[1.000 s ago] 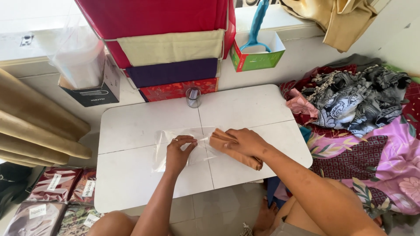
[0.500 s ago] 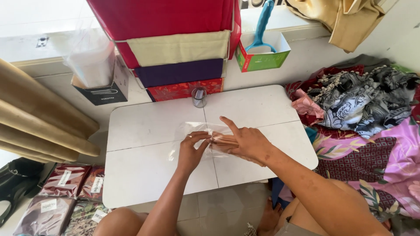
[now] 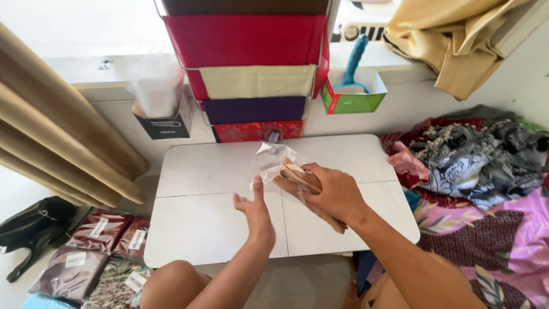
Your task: The person cleans a piece of brown fabric with a lint roller, folds it, and places it into a plastic adhesive bag for packaging.
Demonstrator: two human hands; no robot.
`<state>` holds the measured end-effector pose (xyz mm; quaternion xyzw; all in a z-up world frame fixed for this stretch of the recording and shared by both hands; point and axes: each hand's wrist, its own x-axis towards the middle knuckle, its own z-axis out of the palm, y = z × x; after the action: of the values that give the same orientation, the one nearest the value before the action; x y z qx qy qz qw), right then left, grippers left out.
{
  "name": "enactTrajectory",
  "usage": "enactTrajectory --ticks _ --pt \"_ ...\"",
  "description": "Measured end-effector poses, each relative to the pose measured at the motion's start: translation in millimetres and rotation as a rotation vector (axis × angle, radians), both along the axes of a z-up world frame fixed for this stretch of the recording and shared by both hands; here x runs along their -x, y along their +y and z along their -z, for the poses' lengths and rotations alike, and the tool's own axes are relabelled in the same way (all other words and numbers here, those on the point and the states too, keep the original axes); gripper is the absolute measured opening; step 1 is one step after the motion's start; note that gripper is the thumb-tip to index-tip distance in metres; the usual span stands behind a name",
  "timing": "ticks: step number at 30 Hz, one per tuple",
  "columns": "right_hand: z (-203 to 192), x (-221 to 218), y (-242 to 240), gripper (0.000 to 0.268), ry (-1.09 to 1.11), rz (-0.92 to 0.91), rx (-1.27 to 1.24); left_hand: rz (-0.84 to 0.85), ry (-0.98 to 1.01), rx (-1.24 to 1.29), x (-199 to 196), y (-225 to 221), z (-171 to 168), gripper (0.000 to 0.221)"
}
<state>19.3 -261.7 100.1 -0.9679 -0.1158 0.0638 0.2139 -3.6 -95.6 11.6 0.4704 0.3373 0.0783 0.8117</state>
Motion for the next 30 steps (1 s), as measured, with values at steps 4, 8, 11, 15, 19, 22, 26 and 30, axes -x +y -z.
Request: enactTrajectory --ticks 4,8,11,15,19,22,26,30 --pt "-11.8 10.3 13.5 0.06 -0.024 -0.022 -0.072 0.048 -0.093 0.413 14.9 -12.3 -13.4 0.136" --pt "-13.4 14.7 27.1 0.063 -0.018 -0.052 -0.052 0.195 -0.378 0.448 17.6 -18.1 -16.7 0.095" --pt "-4.5 13.7 33.0 0.081 0.039 -0.073 0.002 0.22 -0.413 0.474 13.3 -20.4 7.8 0.086" --pt "-8.0 14.4 38.3 0.101 0.148 -0.079 0.028 0.164 -0.252 0.594 13.3 -17.6 7.7 0.096" --pt "20.2 1.0 30.8 0.114 0.255 -0.136 0.047 0.109 -0.043 0.753 16.4 -19.3 12.4 0.111" --pt "-2.7 2.5 31.1 0.112 0.406 -0.208 -0.012 0.015 -0.041 0.797 20.1 -19.0 6.3 0.109" --pt "-17.9 -4.1 16.6 0.069 0.484 -0.225 -0.218 0.071 0.024 0.743 13.3 -9.6 18.3 0.116" --pt "-11.5 -4.9 11.7 0.068 0.415 -0.083 -0.199 0.066 0.066 0.748 10.3 -5.1 31.4 0.114"
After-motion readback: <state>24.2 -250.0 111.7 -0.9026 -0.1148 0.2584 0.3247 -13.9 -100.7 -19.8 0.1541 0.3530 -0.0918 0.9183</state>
